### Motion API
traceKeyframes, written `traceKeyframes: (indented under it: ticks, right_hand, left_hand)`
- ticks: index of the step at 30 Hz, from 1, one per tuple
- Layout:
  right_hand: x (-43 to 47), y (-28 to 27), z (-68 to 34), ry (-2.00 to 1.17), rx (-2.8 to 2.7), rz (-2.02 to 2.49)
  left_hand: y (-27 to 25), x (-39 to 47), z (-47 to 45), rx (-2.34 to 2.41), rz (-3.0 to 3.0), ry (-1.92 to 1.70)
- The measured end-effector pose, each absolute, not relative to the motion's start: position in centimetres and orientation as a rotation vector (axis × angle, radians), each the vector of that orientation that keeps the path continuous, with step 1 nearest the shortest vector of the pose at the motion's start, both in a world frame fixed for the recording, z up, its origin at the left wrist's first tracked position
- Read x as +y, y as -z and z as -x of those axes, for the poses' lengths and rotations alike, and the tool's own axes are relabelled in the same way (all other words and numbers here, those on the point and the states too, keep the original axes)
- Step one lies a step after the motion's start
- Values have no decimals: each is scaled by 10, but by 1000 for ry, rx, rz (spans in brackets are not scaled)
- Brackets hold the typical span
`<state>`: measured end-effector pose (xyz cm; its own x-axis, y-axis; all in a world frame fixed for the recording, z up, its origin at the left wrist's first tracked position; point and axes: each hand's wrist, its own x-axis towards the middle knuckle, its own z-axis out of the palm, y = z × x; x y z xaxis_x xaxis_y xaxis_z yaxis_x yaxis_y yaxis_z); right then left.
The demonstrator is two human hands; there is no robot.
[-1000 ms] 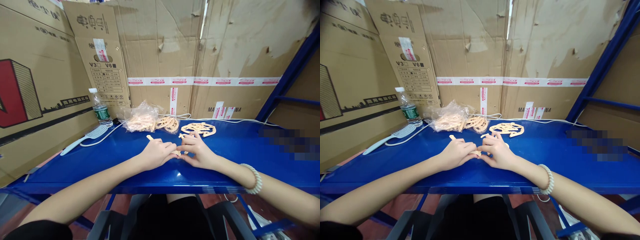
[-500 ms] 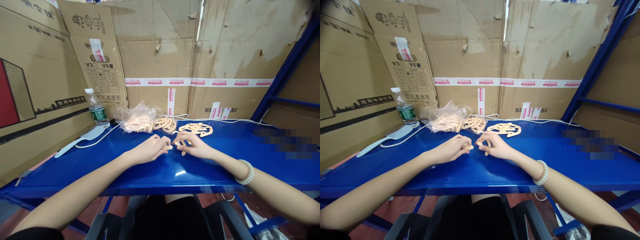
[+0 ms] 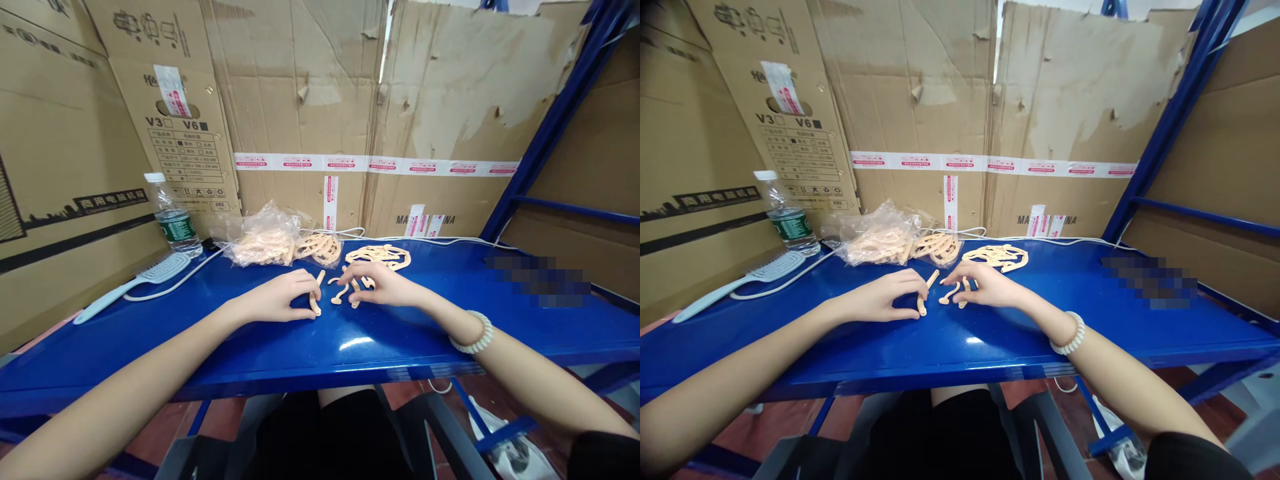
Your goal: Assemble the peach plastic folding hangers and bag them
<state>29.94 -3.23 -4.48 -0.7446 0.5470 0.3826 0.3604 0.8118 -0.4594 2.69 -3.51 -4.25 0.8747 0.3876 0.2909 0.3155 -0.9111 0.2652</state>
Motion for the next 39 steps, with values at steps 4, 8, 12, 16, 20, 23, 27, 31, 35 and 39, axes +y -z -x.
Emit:
traceKeyframes:
  ticks: [4, 8, 12, 16, 20, 23, 27, 31, 35, 39]
  right_hand:
    - [-35, 44, -306, -444, -2651, 692]
    - [-32, 43, -309, -396, -2691, 729]
    - [-31, 28, -326, -377, -2634, 826]
    - [-31, 16, -345, -369, -2654, 1017]
    - [-25, 24, -350, -445, -2740, 1057]
    - [-16, 31, -352, -554, -2721, 1078]
    - [-4, 34, -361, -718, -2662, 1166]
    - [1, 30, -375, -715, -2649, 1228]
    - [8, 22, -390, -499, -2496, 1194]
    - [30, 27, -388, -31, -2323, 1226]
  left_hand:
    - [44, -35, -27, 553, -2831, -503]
    - [47, -31, -26, 664, -2862, -551]
    - [50, -25, -22, 701, -2852, -569]
    - [51, -24, -20, 666, -2854, -588]
    - [51, -24, -20, 653, -2890, -531]
    - [52, -23, -20, 644, -2883, -545]
    - [54, -21, -19, 627, -2879, -551]
    - [55, -19, -19, 628, -2900, -536]
    - [53, -20, -19, 643, -2894, -553]
    - [52, -20, -20, 697, -2882, -585]
